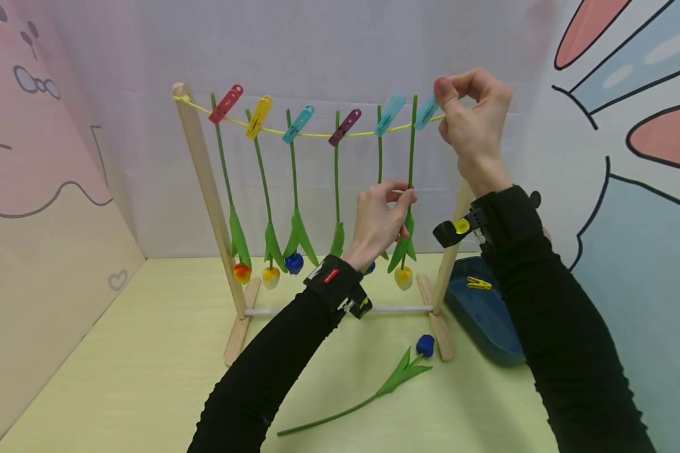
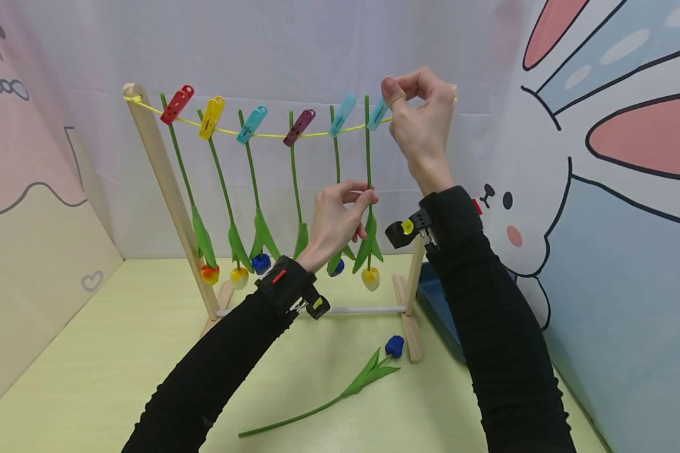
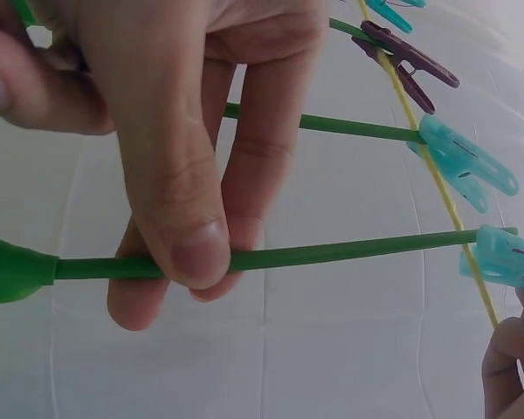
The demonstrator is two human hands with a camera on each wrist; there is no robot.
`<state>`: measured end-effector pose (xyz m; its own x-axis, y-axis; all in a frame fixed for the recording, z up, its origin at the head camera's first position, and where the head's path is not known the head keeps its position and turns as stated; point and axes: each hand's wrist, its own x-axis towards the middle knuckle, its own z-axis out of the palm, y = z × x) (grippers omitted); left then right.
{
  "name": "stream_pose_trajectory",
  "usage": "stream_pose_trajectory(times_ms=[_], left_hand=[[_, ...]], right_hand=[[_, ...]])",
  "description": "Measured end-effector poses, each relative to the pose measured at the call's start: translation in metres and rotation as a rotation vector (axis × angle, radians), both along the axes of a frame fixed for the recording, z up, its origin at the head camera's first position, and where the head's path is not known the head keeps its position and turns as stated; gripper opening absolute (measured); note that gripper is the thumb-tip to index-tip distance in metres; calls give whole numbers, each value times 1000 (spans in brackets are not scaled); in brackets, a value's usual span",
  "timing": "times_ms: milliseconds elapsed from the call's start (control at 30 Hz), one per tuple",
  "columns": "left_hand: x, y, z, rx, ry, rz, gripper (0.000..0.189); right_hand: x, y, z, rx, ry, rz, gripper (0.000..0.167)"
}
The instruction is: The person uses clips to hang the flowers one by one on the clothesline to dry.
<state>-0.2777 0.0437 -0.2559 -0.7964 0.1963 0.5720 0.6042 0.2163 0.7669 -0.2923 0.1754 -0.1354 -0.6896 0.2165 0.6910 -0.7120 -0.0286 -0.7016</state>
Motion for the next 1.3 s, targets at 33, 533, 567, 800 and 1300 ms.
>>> stream_pose_trajectory(times_ms=[33,533,567,800,1300], left_hand=[[0,0,0,0,-2,-1,25],[-2,0,1,-6,4,6,24],[-2,0,1,-6,5,5,24],[-3,-1,0,-5,5,2,25],[-4,1,0,-5,8,15,23]], right_hand=[[0,0,0,-2,-4,4,15],[-3,-2,-3,16,-40,17,14],[-3,-2,-3,17,-41,19,14],[-4,-2,-4,27,-44,23,13],[-3,-1,-4,26,-65,44,9]])
